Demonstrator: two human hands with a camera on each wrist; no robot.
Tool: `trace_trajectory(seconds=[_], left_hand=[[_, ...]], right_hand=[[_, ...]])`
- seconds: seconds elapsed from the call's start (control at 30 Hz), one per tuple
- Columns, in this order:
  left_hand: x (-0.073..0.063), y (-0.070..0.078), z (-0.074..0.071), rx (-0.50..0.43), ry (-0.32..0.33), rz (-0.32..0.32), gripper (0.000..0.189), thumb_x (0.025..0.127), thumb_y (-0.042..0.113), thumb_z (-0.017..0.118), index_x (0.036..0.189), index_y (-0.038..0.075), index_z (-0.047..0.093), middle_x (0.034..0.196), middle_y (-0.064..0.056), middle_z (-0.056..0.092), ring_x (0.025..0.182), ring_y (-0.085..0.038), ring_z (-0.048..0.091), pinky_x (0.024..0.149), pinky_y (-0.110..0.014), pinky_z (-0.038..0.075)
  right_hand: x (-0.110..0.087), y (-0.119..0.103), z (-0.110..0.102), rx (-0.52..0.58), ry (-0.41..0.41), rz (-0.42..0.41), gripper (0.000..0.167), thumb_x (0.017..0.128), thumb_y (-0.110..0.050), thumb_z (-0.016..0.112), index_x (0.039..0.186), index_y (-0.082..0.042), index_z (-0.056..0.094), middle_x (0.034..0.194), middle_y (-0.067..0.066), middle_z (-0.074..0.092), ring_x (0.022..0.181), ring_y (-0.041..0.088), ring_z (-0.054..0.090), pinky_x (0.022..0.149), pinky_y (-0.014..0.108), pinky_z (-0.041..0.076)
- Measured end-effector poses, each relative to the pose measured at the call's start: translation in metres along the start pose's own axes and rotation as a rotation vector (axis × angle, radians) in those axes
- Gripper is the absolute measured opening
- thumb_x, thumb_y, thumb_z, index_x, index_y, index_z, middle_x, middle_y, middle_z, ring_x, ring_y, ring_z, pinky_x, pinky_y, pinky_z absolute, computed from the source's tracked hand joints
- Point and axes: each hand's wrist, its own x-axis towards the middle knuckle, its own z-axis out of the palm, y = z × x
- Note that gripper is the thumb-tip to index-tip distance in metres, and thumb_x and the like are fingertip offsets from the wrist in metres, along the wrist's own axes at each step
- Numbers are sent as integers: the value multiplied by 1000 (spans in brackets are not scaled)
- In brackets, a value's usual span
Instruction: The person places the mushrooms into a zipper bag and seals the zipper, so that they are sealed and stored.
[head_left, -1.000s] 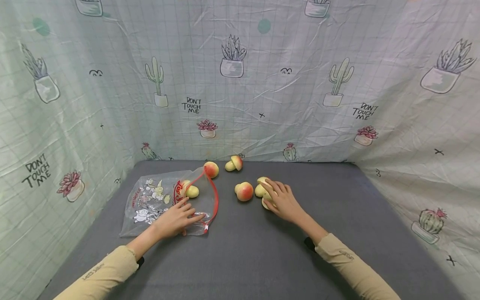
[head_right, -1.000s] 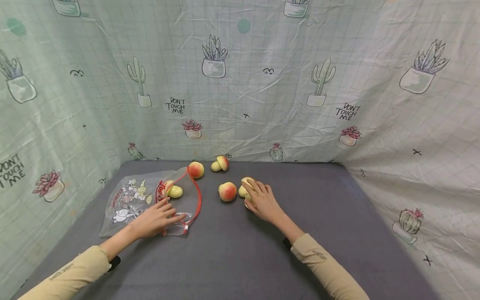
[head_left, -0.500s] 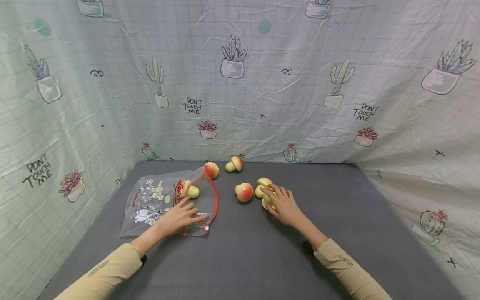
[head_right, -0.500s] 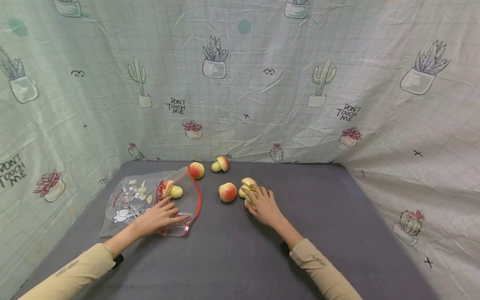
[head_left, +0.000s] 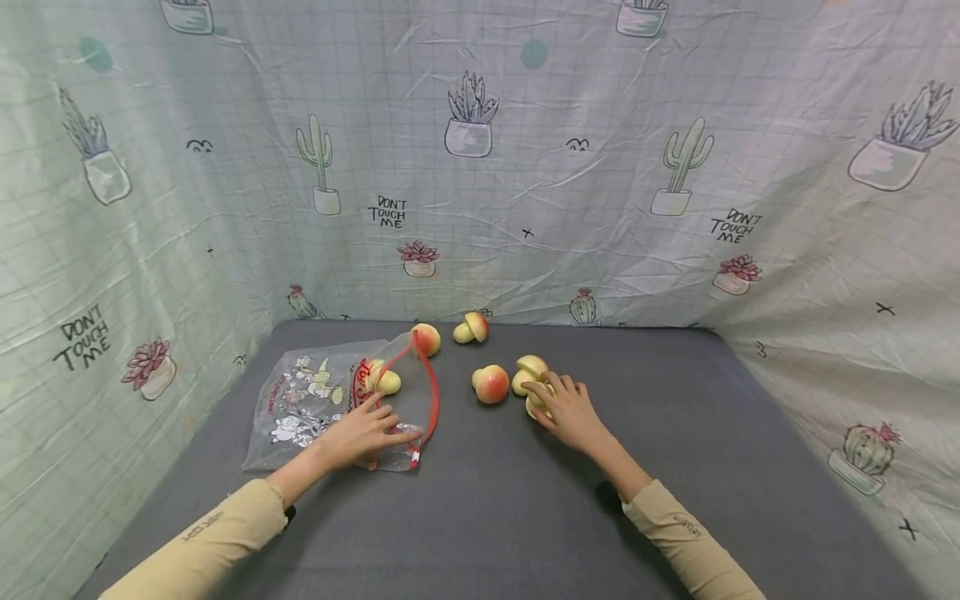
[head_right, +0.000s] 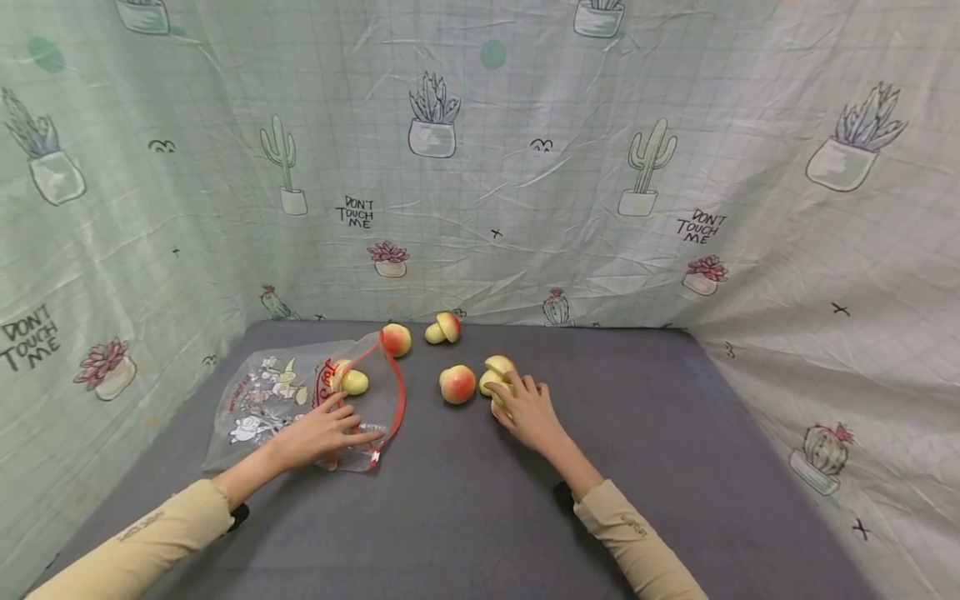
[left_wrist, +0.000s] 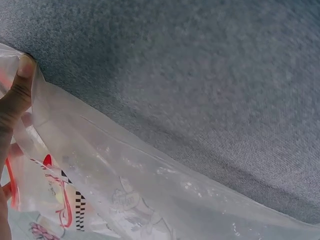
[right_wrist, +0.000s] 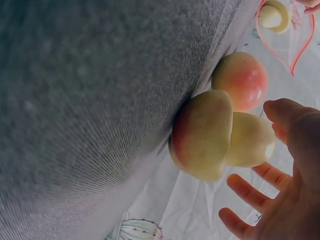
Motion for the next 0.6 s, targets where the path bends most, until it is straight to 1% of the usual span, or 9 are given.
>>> trace_trajectory(seconds=[0.07,0.23,0.43,0.6], left_hand=[[0,0,0,1,0,2,90,41,47,78,125,31,50,87,2,53,87,-16,50,94,-47,40],[0,-1,1,7,-8,3,91,41,47,78,126,32,49,86,2,52,87,-16,49,94,-47,39],[1,-2,0,11,-14,9,91,41,49,78,126,32,49,88,2,53,87,-16,49,95,-47,39],[2,-1,-1,31,-27,16,91,41,51,77,126,33,48,89,3,54,89,-16,50,96,-47,39]], right_hand=[[-1,0,0,-1,-3,-2,38,79,-27,65,115,-22,55,112,10,53,89,26,48,70,44,39],[-1,1,0,-16,-2,-12,40,74,-25,69,111,-19,56,111,10,53,91,26,47,70,44,40],[-4,4,-1,-44,-9,-22,44,70,-25,73,110,-18,56,111,9,52,93,26,46,72,45,41],[-8,7,-2,-63,2,-30,46,68,-24,74,109,-18,56,112,8,52,94,25,46,72,44,41]])
